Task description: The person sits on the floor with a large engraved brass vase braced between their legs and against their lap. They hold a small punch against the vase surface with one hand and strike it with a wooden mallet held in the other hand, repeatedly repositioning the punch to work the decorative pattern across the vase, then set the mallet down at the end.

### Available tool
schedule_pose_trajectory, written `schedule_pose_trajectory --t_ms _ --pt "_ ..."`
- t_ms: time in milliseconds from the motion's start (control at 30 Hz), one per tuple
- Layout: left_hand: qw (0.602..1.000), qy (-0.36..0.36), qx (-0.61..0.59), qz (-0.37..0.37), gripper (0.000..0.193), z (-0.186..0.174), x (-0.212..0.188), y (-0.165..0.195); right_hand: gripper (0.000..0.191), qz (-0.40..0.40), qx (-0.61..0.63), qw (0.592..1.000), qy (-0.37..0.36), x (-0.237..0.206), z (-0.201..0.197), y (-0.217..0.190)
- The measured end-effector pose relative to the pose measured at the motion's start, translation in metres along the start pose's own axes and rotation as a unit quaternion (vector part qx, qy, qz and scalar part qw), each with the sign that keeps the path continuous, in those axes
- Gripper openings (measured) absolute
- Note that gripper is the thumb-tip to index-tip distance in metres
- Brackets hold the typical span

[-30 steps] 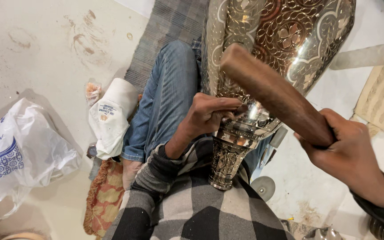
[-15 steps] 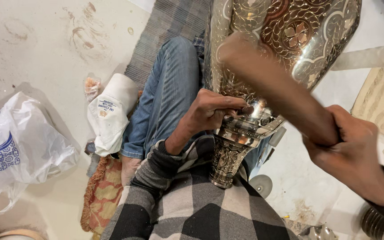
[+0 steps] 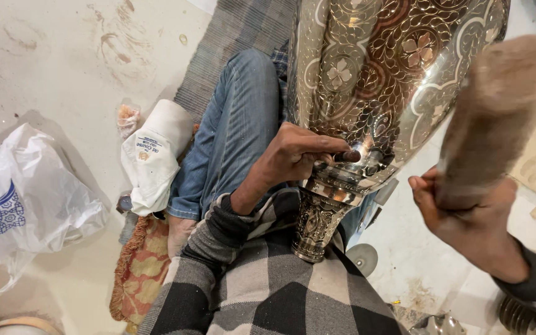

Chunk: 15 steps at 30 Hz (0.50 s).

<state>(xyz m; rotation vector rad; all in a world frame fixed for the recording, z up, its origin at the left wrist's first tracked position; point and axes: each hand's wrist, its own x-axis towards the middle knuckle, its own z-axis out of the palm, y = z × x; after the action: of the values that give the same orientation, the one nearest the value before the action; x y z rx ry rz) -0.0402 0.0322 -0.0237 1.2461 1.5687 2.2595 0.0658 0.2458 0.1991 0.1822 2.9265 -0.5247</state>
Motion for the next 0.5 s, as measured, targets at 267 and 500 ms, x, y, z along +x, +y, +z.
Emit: schedule_pose_trajectory --t_ms 267,500 --pt "1.0 -0.004 0.01 -0.011 0.061 0.0 -0.004 -0.009 0.018 -0.03 -0.046 0.997 0.048 -0.008 0.006 0.003" --pt "1.0 0.005 0.026 -0.003 0.049 0.004 -0.008 -0.014 0.017 -0.071 0.072 0.992 0.074 -0.009 0.01 0.008"
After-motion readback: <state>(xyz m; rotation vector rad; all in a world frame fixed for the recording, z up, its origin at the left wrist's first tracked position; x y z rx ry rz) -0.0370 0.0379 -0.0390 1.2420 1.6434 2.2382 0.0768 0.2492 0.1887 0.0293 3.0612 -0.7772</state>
